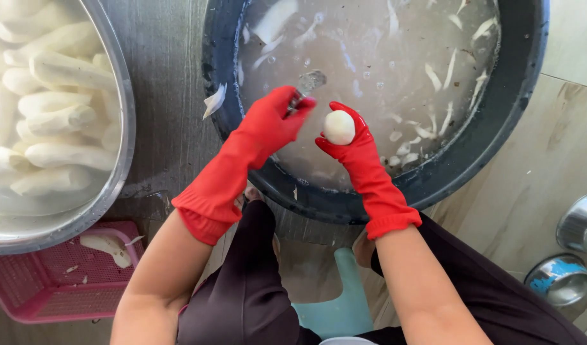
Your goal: A person wearing red protective gloves uses a handheld peeler to remove the skin from a large white vegetable over a basin of water.
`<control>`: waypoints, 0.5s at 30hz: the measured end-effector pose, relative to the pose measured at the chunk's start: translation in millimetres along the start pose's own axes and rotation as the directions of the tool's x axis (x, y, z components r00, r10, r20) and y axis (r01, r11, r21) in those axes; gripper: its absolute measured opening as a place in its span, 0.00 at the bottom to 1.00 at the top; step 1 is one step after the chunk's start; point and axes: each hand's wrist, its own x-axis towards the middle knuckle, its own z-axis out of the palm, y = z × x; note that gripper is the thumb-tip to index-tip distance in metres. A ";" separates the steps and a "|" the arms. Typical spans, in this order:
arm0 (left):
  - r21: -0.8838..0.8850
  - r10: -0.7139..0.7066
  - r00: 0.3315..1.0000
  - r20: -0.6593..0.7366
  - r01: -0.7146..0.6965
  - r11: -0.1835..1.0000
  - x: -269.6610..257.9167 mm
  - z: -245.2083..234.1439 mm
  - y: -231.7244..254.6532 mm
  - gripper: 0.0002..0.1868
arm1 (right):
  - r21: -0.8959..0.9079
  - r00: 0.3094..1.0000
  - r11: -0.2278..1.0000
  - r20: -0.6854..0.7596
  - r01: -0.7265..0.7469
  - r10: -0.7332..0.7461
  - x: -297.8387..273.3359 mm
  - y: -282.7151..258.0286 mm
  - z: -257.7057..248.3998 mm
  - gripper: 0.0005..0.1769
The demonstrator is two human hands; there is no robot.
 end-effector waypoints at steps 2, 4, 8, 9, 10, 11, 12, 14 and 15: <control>-0.241 -0.026 0.989 0.148 0.062 0.969 -18.8 -9.6 40.3 0.32 | -0.146 0.975 0.965 -0.017 0.219 -0.224 -2.8 -16.5 15.6 0.47; -0.218 0.012 0.993 0.121 0.015 0.976 -20.7 3.0 34.3 0.36 | -0.245 0.961 0.937 -0.059 0.250 -0.272 -8.9 -16.3 13.2 0.46; -0.475 -0.056 0.975 0.214 0.154 0.866 -1.6 23.8 -14.0 0.41 | -0.259 0.970 0.943 -0.064 0.209 -0.233 -34.1 -47.4 16.3 0.50; -0.476 -0.053 0.976 0.210 0.149 0.867 -3.7 22.7 -14.8 0.41 | -0.259 0.969 0.942 -0.062 0.214 -0.238 -38.2 -51.7 16.8 0.50; -0.570 -0.044 0.966 0.255 0.188 0.800 -5.8 21.7 -15.9 0.39 | -0.370 0.950 0.896 -0.091 0.245 -0.297 -42.5 -55.7 17.4 0.46; -0.654 -0.031 0.953 0.300 0.230 0.720 -8.6 20.8 -17.0 0.37 | -0.477 0.927 0.838 -0.113 0.265 -0.358 -47.6 -59.8 18.0 0.43; -0.656 -0.029 0.954 0.297 0.226 0.721 -11.5 18.9 -18.2 0.37 | -0.478 0.926 0.836 -0.111 0.269 -0.361 -50.2 -59.9 19.0 0.43; -0.691 0.011 0.935 0.354 0.253 0.677 -19.1 14.6 -21.2 0.39 | -0.418 0.911 0.857 -0.139 0.300 -0.387 -56.1 -60.6 21.7 0.48; -0.694 0.012 0.941 0.339 0.241 0.678 -21.1 18.7 -20.6 0.39 | -0.415 0.909 0.854 -0.129 0.314 -0.397 -58.6 -71.6 20.6 0.48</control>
